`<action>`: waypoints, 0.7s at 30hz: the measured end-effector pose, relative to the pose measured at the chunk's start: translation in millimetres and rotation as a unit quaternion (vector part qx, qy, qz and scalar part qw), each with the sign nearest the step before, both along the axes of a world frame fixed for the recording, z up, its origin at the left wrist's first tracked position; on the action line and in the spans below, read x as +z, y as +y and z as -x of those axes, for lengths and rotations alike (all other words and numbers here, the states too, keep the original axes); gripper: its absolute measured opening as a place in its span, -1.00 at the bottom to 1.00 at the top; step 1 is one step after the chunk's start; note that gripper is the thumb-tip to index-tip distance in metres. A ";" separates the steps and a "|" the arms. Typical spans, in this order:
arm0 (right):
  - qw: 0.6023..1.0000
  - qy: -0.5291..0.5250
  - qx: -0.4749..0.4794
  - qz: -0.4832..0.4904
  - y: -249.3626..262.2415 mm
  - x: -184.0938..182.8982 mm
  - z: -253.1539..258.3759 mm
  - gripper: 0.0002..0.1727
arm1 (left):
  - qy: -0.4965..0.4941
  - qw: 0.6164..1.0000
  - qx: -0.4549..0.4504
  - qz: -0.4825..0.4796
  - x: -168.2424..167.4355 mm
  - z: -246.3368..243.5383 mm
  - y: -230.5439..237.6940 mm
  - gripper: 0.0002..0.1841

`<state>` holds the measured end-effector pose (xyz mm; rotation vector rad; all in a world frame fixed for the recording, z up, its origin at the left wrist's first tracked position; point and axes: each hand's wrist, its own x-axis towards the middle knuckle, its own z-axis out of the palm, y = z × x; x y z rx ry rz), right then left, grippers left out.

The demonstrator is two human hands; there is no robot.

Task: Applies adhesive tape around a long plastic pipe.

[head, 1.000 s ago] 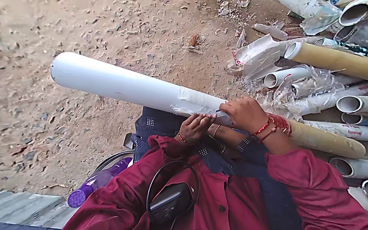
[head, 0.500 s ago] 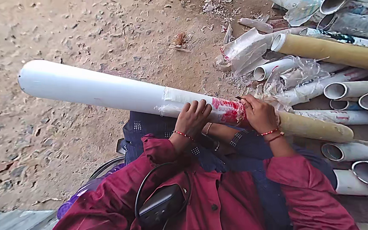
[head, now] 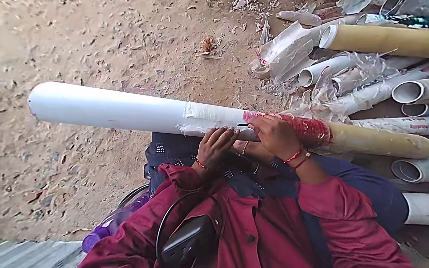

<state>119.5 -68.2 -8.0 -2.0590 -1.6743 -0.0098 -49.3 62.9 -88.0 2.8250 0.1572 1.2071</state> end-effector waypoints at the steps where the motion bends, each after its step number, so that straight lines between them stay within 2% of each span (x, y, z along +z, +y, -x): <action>1: 1.000 -0.024 0.012 0.007 4.9 2.0 0.7 -0.83 | -0.006 1.000 -0.001 -0.003 0.0 -0.8 1.0 -0.76; 8: 0.984 -0.108 0.080 0.116 28.1 20.2 -7.3 -0.84 | -0.024 1.000 0.002 -0.010 -8.2 0.4 -1.1 -0.76; 13: 0.970 -0.160 0.144 0.109 21.9 23.0 -10.2 -0.84 | -0.025 1.000 -0.011 0.000 -6.6 3.5 -3.5 -0.76; 21: 0.968 -0.206 0.086 0.118 -29.1 16.9 -38.2 -0.80 | -0.004 1.000 -0.016 0.007 -0.5 4.0 -1.7 -0.77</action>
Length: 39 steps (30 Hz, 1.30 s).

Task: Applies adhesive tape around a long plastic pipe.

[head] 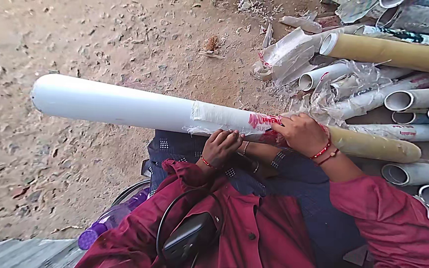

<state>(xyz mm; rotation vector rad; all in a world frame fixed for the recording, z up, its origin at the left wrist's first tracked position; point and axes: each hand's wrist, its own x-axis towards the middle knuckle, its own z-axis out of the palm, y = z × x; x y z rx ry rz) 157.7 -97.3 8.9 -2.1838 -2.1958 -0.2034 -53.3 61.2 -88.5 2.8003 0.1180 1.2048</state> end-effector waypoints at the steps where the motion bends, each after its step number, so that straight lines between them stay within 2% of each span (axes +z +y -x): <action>1: 1.000 0.008 -0.010 0.003 -8.4 -0.1 -4.5 -0.80 | 0.009 1.000 0.005 0.008 2.9 -0.5 -0.6 -0.78; 3: 0.998 0.046 -0.042 0.008 -23.0 3.2 -13.7 -0.81 | 0.035 0.999 0.023 0.024 14.7 -5.0 -3.8 -0.81; 7: 0.984 0.110 -0.120 -0.075 -29.9 -0.1 -12.4 -0.69 | 0.092 0.996 0.021 0.004 23.0 -16.2 -15.6 -0.63; 9: 0.977 0.123 -0.130 -0.112 -17.9 -6.8 0.6 -0.68 | 0.101 0.995 0.010 0.001 16.3 -20.7 -22.3 -0.68; 12: 0.976 0.130 -0.111 -0.136 0.5 -19.2 14.6 -0.77 | 0.048 0.999 -0.010 0.009 3.6 -24.4 -23.0 -0.82; 15: 0.980 0.139 -0.089 -0.112 4.1 -27.6 15.6 -0.83 | 0.021 0.999 -0.014 0.021 -3.7 -25.3 -23.7 -0.83; 22: 0.990 0.098 -0.042 -0.088 -3.9 -32.4 7.8 -0.77 | 0.002 0.999 -0.028 0.034 -9.7 -28.5 -21.6 -0.82; 27: 0.997 0.050 -0.063 0.006 -21.1 -23.3 -3.6 -0.80 | 0.048 0.996 -0.041 0.057 -1.3 -27.1 -17.1 -0.86; 30: 0.991 0.059 -0.112 0.044 -34.5 -19.8 -9.7 -0.83 | 0.064 0.996 -0.038 0.053 5.2 -28.3 -16.9 -0.88; 33: 0.964 0.149 -0.219 -0.033 -45.5 -25.7 -13.8 -0.78 | 0.092 0.994 -0.018 0.050 17.1 -33.8 -22.9 -0.74; 35: 0.921 0.242 -0.287 -0.104 -48.2 -16.0 -15.9 -0.69 | 0.101 0.995 -0.009 0.026 15.4 -39.7 -29.0 -0.69; 39: 0.846 0.378 -0.359 -0.114 -46.2 -17.0 -15.6 -0.66 | 0.092 0.995 -0.004 -0.043 3.2 -49.3 -38.4 -0.69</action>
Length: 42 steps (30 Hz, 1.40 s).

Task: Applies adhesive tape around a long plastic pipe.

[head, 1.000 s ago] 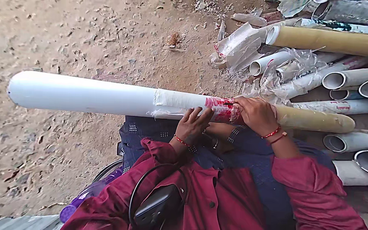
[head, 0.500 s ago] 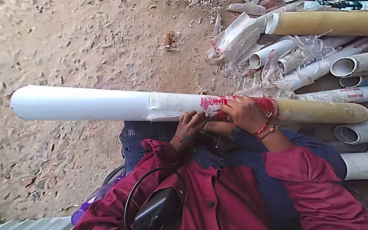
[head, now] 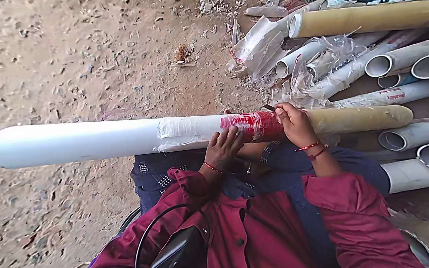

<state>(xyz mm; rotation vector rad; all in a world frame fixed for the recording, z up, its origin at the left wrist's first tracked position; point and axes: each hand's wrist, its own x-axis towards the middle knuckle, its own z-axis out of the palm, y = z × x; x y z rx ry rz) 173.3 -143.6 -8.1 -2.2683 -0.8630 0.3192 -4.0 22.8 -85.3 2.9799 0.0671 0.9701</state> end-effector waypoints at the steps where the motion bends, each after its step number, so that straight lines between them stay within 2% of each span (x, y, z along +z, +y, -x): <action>1: 1.000 0.022 -0.002 0.000 0.3 -4.7 0.0 -0.67 | -0.012 1.000 -0.003 -0.018 -3.6 -2.7 -1.6 -0.69; 4: 0.999 0.050 -0.016 0.010 3.4 -11.0 0.1 -0.68 | -0.027 0.998 0.023 -0.055 -8.5 -8.8 -8.1 -0.64; 6: 0.999 0.020 -0.030 0.030 11.0 -7.7 10.4 -0.68 | -0.014 0.997 0.043 -0.056 -5.7 -10.6 -12.2 -0.61; 7: 0.998 -0.024 -0.037 0.046 17.1 -9.6 18.4 -0.70 | -0.008 0.997 0.052 -0.056 -3.3 -11.5 -12.8 -0.59; 9: 0.981 -0.180 -0.066 0.015 29.8 -41.3 21.4 -0.76 | 0.005 0.997 0.056 -0.051 0.1 -13.5 -11.7 -0.52; 11: 0.965 -0.249 -0.078 -0.016 37.8 -58.5 17.4 -0.77 | 0.035 0.998 0.041 -0.026 4.6 -14.5 -12.0 -0.45; 14: 0.966 -0.229 -0.113 -0.031 44.5 -61.6 12.1 -0.73 | 0.087 0.996 0.018 0.018 13.9 -17.8 -9.0 -0.37; 18: 0.965 -0.226 -0.131 -0.023 49.1 -59.7 9.7 -0.74 | 0.110 0.993 0.018 0.031 20.0 -22.2 -6.6 -0.42; 24: 0.972 -0.194 -0.129 -0.013 51.3 -57.9 6.6 -0.72 | 0.053 0.998 0.025 0.013 12.7 -24.5 -8.0 -0.56; 29: 0.962 -0.231 -0.138 -0.049 45.3 -61.5 7.6 -0.72 | -0.006 0.999 0.012 -0.036 2.5 -17.7 -7.8 -0.56; 32: 0.978 -0.141 -0.137 -0.071 39.0 -44.4 5.8 -0.71 | -0.065 0.997 0.000 -0.045 -2.7 -4.8 0.5 -0.66; 34: 0.987 -0.042 -0.118 -0.099 28.2 -28.3 5.0 -0.66 | -0.071 0.997 -0.004 -0.029 -6.6 5.1 2.8 -0.74; 37: 0.989 0.027 -0.022 -0.147 17.9 -17.2 14.7 -0.67 | -0.074 0.997 0.019 -0.028 -10.4 9.8 0.0 -0.71; 40: 0.994 0.007 0.039 -0.098 21.3 -11.5 32.1 -0.73 | -0.090 0.995 0.025 -0.025 -13.3 5.3 0.6 -0.72; 42: 0.993 -0.077 0.067 -0.060 20.2 -18.0 42.7 -0.79 | -0.091 0.996 0.002 0.004 -17.4 7.0 1.6 -0.80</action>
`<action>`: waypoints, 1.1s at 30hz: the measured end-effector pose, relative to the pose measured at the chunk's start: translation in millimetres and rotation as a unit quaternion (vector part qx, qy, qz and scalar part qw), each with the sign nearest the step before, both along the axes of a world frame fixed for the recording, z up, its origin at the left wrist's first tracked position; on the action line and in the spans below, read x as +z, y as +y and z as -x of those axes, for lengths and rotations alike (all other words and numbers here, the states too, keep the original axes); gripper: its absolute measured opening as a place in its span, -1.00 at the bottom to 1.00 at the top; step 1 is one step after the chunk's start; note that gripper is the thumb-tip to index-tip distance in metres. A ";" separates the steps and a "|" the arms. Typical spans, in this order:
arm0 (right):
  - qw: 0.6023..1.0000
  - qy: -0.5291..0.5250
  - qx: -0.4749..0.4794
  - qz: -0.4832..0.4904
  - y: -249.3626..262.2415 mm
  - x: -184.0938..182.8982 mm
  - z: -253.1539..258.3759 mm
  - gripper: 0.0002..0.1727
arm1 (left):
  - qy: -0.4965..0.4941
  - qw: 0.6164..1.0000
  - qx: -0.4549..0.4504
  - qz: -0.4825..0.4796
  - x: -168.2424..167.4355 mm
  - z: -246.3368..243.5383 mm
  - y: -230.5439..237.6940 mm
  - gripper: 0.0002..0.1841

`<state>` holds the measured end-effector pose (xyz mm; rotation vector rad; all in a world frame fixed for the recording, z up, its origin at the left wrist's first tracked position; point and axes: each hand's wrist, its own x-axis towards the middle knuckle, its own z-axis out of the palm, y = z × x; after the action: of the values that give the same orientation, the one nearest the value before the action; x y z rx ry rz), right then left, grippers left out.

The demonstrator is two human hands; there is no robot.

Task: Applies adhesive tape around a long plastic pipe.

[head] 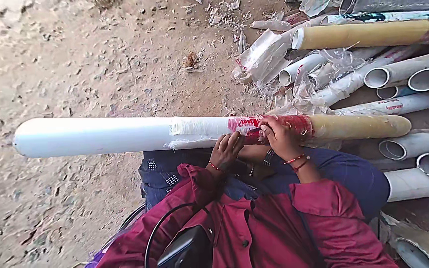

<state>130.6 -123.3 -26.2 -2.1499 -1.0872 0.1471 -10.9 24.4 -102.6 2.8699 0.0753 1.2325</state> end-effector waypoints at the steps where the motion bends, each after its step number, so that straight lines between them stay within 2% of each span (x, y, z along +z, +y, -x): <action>1: 0.999 -0.048 0.013 0.015 -2.4 -3.8 2.8 -0.80 | 0.000 1.000 -0.012 0.010 -2.1 0.8 0.7 -0.86; 4: 0.990 -0.123 0.047 0.047 -12.6 -10.7 1.9 -0.77 | -0.013 0.999 -0.035 0.032 -3.2 -0.6 -0.3 -0.98; 10: 0.984 -0.131 0.094 0.073 -13.6 -1.1 -0.6 -0.79 | 0.003 0.998 -0.043 0.037 -1.9 -1.4 0.7 -0.91; 16: 0.956 -0.220 0.162 0.105 2.4 13.0 -4.7 -0.72 | 0.011 0.999 -0.034 0.029 -1.5 -1.9 0.1 -0.92; 20: 0.949 -0.209 0.200 0.124 5.7 13.4 -11.5 -0.85 | 0.010 0.999 -0.029 0.023 -1.7 -3.7 0.8 -0.97; 23: 0.942 -0.209 0.219 0.144 9.4 18.1 -14.8 -0.82 | 0.011 1.000 -0.019 0.015 -0.5 -4.6 0.7 -0.86; 26: 0.928 -0.169 0.244 0.226 18.3 36.7 -15.8 -0.76 | 0.002 1.000 -0.023 0.004 -1.1 -3.4 2.2 -0.78; 29: 0.878 -0.099 0.273 0.380 31.2 67.9 -22.0 -0.65 | 0.001 1.000 -0.009 -0.011 1.0 -5.8 1.3 -0.71; 33: 0.843 -0.095 0.298 0.437 34.0 84.2 -25.1 -0.69 | 0.006 1.000 -0.006 -0.021 1.0 -6.5 1.2 -0.73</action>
<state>155.7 -89.4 58.0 -2.5119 -2.0859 0.8829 -4.4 25.6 -101.6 2.9082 0.0342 1.2305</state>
